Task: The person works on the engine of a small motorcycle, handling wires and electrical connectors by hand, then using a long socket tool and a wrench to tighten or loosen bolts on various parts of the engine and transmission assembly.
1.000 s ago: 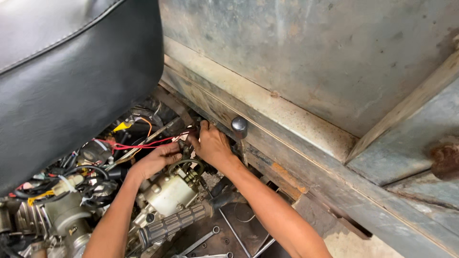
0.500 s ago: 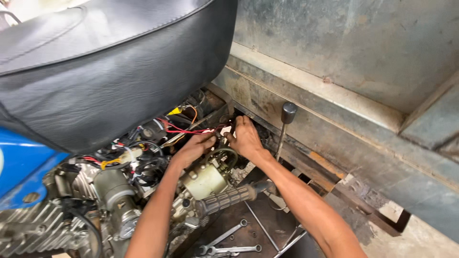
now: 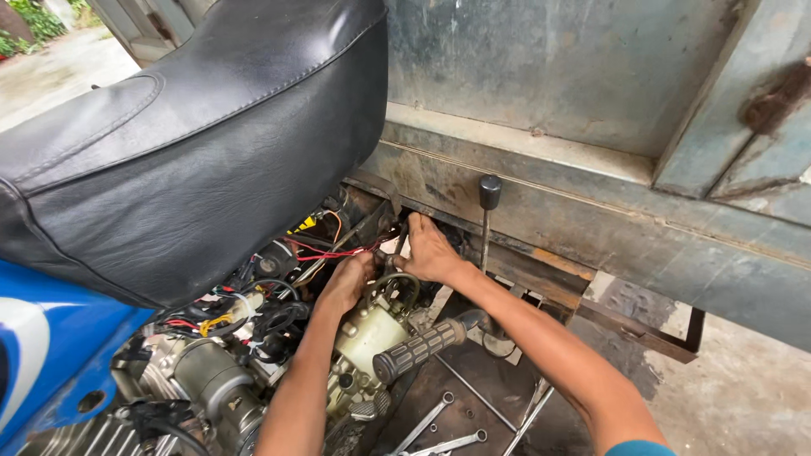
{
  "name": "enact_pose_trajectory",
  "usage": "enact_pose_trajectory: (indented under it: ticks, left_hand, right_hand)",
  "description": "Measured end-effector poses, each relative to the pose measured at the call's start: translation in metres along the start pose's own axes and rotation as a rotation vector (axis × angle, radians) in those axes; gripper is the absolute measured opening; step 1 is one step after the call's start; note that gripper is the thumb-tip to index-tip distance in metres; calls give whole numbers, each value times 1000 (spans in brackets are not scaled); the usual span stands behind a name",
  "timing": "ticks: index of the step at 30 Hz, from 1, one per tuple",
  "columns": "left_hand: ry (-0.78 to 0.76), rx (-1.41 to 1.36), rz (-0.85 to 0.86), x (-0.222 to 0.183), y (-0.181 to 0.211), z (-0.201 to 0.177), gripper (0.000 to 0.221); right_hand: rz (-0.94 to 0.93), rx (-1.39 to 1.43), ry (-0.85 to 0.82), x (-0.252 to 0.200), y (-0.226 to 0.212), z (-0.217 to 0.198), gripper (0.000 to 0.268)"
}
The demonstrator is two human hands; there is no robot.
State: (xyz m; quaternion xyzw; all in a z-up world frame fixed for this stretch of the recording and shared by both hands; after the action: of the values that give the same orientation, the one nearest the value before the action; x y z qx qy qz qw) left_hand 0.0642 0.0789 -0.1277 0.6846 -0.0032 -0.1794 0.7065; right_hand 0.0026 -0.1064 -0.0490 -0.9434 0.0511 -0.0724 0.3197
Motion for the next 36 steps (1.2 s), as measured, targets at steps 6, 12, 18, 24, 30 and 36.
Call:
enact_pose_trajectory:
  ticks: [6,12,18,24,30,36]
  left_hand:
    - [45,89,-31,-1,-7,13,50]
    - [119,141,8,3,6,14,40]
    - [177,182,35,-9,14,18,34]
    - [-28,1211,121,-69,71,26,36]
    - [-151,846,479,-159,177,98,37]
    - [-297,1476,467,-58,124,104,48]
  right_hand:
    - [46,-14,-53,14,8,20,65]
    - [0,-18,-46,19,9,12,60]
    - [12,23,-26,18,14,14,62]
    - [-85,-7,21,10,13,6,59]
    - [-99,424,-341,-41,18,-57,52]
    - [286,525,283,-243,54,-120,30]
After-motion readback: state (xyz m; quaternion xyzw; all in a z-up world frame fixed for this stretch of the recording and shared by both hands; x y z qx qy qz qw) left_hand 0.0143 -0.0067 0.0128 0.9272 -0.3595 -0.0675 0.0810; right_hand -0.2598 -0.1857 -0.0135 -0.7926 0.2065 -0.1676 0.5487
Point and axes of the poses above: each hand's wrist, its own x-axis towards the middle knuckle, its own z-axis out of the palm, y = z × x, the point moved 4 cm from there along x, towards the middle knuckle, and after that the axes turned 10 degrees about z, right-handed, at the moved point
